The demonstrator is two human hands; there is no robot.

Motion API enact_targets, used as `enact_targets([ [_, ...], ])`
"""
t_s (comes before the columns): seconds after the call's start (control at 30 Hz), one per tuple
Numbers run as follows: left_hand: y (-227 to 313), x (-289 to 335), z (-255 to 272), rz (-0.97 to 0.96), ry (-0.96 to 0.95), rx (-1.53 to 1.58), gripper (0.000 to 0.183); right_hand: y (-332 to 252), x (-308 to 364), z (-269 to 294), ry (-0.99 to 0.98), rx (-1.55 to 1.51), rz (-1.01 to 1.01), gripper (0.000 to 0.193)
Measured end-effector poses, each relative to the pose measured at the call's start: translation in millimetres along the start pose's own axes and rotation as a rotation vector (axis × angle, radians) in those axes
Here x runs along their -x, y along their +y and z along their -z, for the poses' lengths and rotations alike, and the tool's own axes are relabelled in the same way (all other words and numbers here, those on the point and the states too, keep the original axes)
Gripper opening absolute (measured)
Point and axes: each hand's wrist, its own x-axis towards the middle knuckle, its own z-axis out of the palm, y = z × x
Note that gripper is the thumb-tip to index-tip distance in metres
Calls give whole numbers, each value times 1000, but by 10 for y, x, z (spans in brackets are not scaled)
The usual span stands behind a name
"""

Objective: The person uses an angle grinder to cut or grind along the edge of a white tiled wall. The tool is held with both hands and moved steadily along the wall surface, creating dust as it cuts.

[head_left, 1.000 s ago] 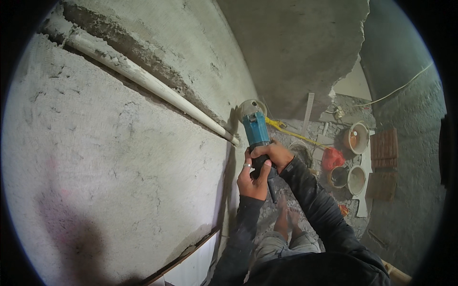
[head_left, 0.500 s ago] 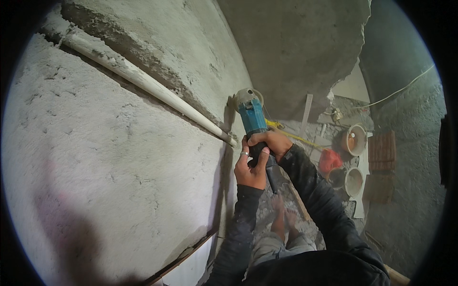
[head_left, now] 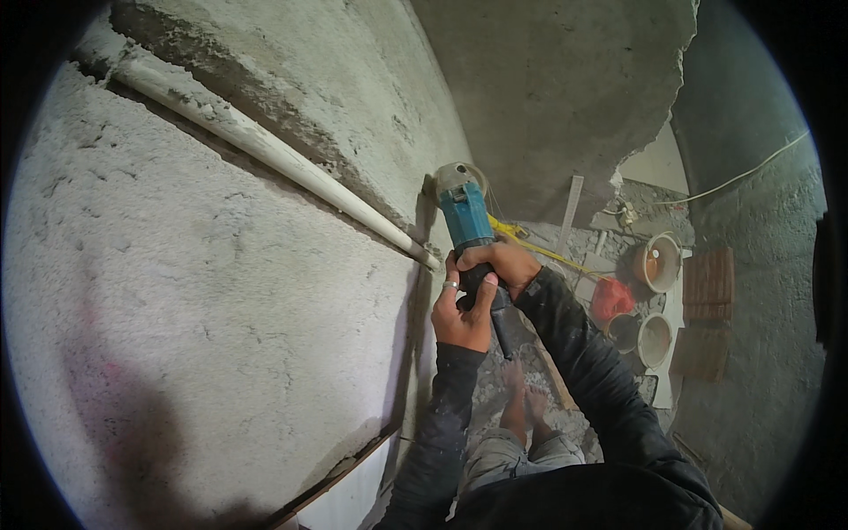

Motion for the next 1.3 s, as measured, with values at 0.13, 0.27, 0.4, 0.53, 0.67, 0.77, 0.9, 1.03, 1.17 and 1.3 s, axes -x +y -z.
enact_targets([
  [0.13, 22, 13, 28, -1, -40, -15, 76, -9, 24, 2, -1, 28, -26, 27],
  [0.27, 78, 72, 1, 4, -2, 0, 59, -5, 52, -22, -2, 18, -25, 24],
  [0.4, 96, 100, 10, 10, -7, 34, 58, 12, 67, -52, -30, -14, -15, 22],
  [0.53, 81, 116, 44, -34, 9, -75, 57, 27, 89, -58, -41, -4, -28, 22],
  [0.67, 69, 151, 65, -15, 5, -15, 63, 50, 87, -84, -55, -20, -38, 23],
  [0.77, 81, 178, 80, 0, 5, 31, 71, 69, 107, -100, -18, -5, -41, 24],
  [0.9, 130, 250, 101, 30, -1, -14, 65, 83, 158, -92, -42, -15, -63, 27],
  [1.03, 158, 291, 120, 31, 4, 5, 61, 128, 178, -117, -17, -13, -83, 29],
  [1.17, 151, 328, 138, 32, -5, 3, 60, 171, 208, -102, -14, 7, -75, 30],
  [1.3, 143, 368, 168, 61, -3, 21, 61, 238, 198, -132, -14, -28, -75, 29],
])
